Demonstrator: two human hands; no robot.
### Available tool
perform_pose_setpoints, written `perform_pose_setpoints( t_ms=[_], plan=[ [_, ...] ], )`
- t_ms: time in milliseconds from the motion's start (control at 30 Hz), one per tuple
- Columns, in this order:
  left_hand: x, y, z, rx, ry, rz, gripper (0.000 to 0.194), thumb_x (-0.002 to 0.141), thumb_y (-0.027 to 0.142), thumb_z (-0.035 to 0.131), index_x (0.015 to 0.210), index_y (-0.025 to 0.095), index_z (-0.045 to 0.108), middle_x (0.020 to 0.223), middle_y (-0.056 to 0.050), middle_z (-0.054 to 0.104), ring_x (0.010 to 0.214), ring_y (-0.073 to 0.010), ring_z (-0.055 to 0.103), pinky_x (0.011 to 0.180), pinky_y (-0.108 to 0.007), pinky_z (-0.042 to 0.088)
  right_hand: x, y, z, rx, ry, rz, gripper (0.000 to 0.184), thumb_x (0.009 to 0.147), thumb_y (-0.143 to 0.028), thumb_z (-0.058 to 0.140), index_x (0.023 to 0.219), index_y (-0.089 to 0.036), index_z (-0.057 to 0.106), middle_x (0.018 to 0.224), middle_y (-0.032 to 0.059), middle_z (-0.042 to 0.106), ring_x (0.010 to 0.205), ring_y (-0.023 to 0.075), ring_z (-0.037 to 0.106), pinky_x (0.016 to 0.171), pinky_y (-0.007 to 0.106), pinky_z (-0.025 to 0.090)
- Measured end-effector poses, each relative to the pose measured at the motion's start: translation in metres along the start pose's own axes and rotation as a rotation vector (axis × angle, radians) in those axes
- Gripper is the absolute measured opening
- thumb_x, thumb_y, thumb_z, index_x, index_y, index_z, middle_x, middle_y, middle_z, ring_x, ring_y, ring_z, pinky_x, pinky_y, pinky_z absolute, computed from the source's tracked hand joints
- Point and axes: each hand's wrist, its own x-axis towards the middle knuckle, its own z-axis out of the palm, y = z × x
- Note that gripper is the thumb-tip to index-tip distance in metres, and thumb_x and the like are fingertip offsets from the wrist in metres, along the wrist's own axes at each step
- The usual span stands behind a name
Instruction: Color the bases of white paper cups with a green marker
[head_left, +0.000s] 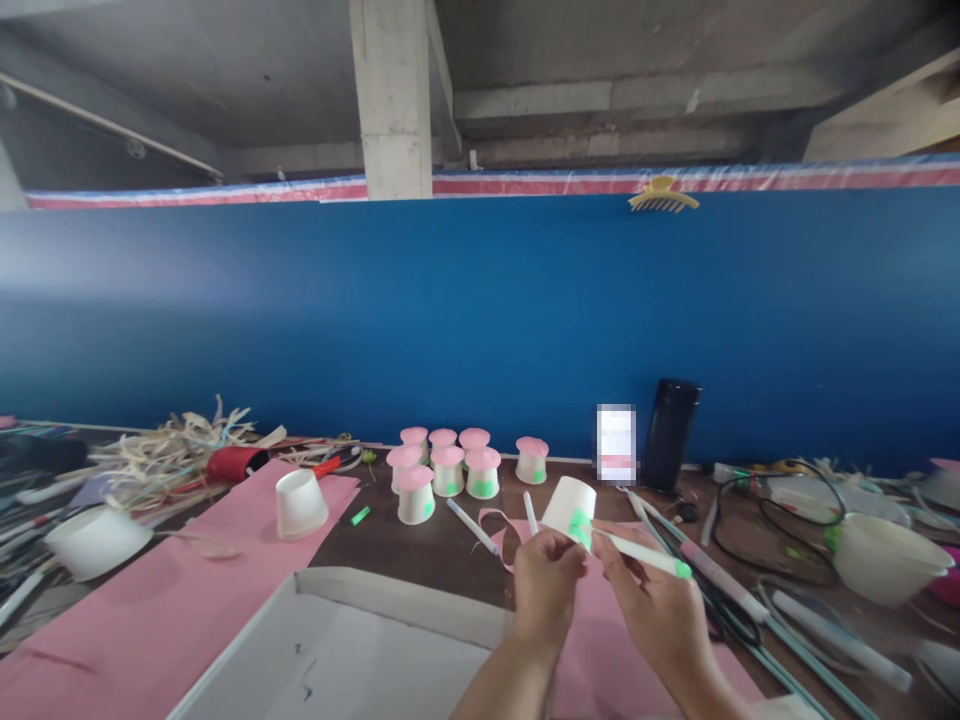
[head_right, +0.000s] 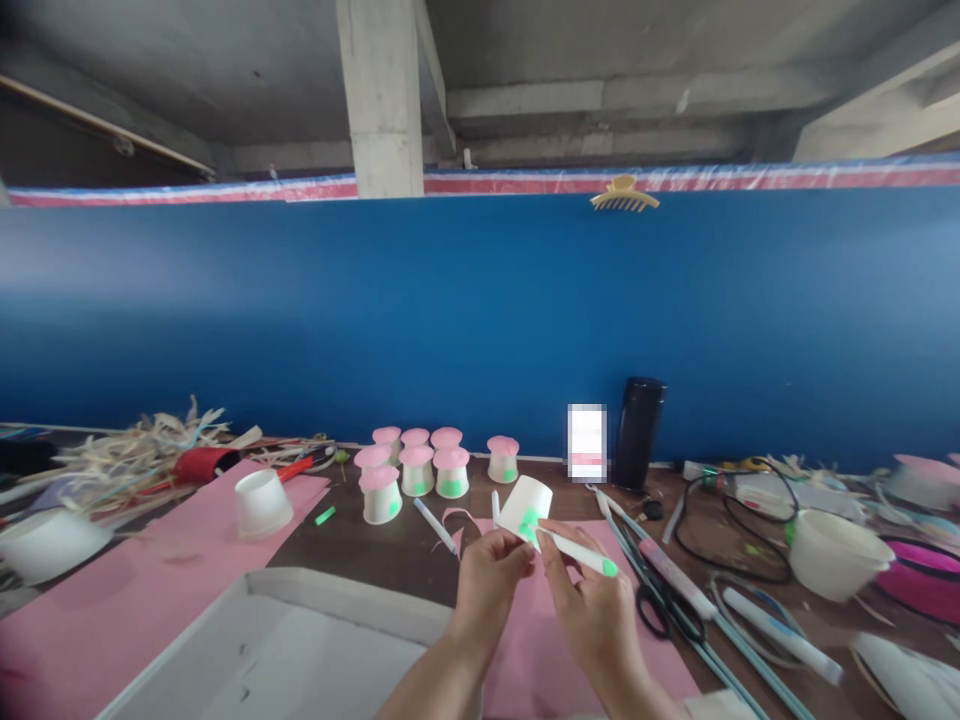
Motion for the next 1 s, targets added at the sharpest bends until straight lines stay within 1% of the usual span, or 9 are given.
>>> perform_pose_setpoints(
  t_ms=[67,167,233,300,400,467,533,667,1000],
  plan=[
    [0.0002,-0.0007,0.0000,-0.001,-0.004,0.005,0.011,0.066,0.017,0.059,0.055,0.016,0.059,0.054,0.000,0.055,0.055,-0.0129,0.048,0.057,-0.026,0.034,0.0003,-0.0008,0.0001,-0.005,-0.020,0.012,0.031,0.085,-0.042,0.051,0.097,-0.018,0.065,0.093,0.0076,0.069,0.073,0.0173,0.066,0.065,0.024,0.052],
    [-0.0003,-0.0008,0.0006,-0.005,-0.005,0.008,0.011,0.066,0.018,0.059,0.055,0.016,0.060,0.053,0.000,0.056,0.055,-0.0129,0.048,0.058,-0.027,0.035,0.0006,-0.0009,0.0001,-0.037,0.020,0.002,0.031,0.085,-0.042,0.050,0.100,-0.019,0.065,0.094,0.0072,0.069,0.072,0.0170,0.066,0.065,0.024,0.053],
    [-0.0008,-0.0009,0.0009,-0.051,-0.001,-0.011,0.010,0.065,0.017,0.061,0.055,0.016,0.062,0.053,0.000,0.057,0.056,-0.0131,0.050,0.058,-0.027,0.036,0.0006,-0.0013,0.0000,-0.041,0.049,-0.012,0.032,0.085,-0.042,0.051,0.100,-0.018,0.065,0.093,0.0075,0.069,0.074,0.0177,0.066,0.064,0.025,0.053],
    [-0.0008,-0.0018,0.0010,-0.129,-0.004,-0.037,0.010,0.064,0.017,0.064,0.055,0.015,0.062,0.053,0.000,0.056,0.056,-0.0131,0.051,0.060,-0.027,0.039,0.0004,-0.0026,-0.0004,-0.035,0.043,-0.007,0.032,0.084,-0.042,0.051,0.097,-0.018,0.066,0.091,0.0073,0.069,0.074,0.0178,0.066,0.063,0.024,0.053],
    [0.0003,-0.0051,0.0008,-0.318,-0.029,-0.090,0.011,0.064,0.020,0.068,0.058,0.013,0.062,0.056,-0.001,0.057,0.058,-0.0120,0.054,0.066,-0.027,0.044,0.0000,-0.0041,-0.0012,-0.039,0.033,0.012,0.030,0.085,-0.043,0.050,0.094,-0.018,0.066,0.088,0.0062,0.070,0.072,0.0173,0.067,0.062,0.023,0.053],
    [0.0011,-0.0075,0.0005,-0.475,-0.047,-0.119,0.014,0.065,0.023,0.070,0.059,0.013,0.061,0.059,-0.001,0.056,0.059,-0.0104,0.054,0.070,-0.026,0.047,-0.0001,-0.0031,-0.0016,-0.043,0.065,0.014,0.031,0.085,-0.043,0.050,0.094,-0.018,0.066,0.089,0.0066,0.070,0.073,0.0178,0.067,0.063,0.024,0.053],
    [0.0017,-0.0091,0.0001,-0.643,-0.051,-0.147,0.016,0.063,0.020,0.073,0.058,0.012,0.060,0.060,0.000,0.055,0.061,-0.0088,0.055,0.072,-0.024,0.048,-0.0003,-0.0006,-0.0019,-0.061,0.123,0.016,0.032,0.084,-0.044,0.051,0.096,-0.018,0.066,0.092,0.0074,0.070,0.074,0.0187,0.067,0.063,0.025,0.053],
    [0.0020,-0.0091,-0.0010,-0.831,-0.036,-0.209,0.017,0.061,0.013,0.075,0.056,0.011,0.059,0.061,0.000,0.054,0.062,-0.0080,0.055,0.070,-0.020,0.050,-0.0009,0.0033,-0.0023,-0.118,0.190,0.031,0.032,0.083,-0.044,0.052,0.097,-0.019,0.066,0.091,0.0070,0.070,0.076,0.0196,0.067,0.066,0.026,0.053],
    [0.0003,-0.0077,-0.0001,-0.869,-0.056,-0.229,0.015,0.064,0.010,0.074,0.057,0.010,0.061,0.061,-0.001,0.056,0.062,-0.0091,0.059,0.068,-0.019,0.054,-0.0010,0.0000,-0.0013,-0.029,0.058,0.018,0.030,0.085,-0.042,0.051,0.098,-0.018,0.065,0.096,0.0084,0.070,0.081,0.0203,0.067,0.069,0.026,0.052]
  ],
)
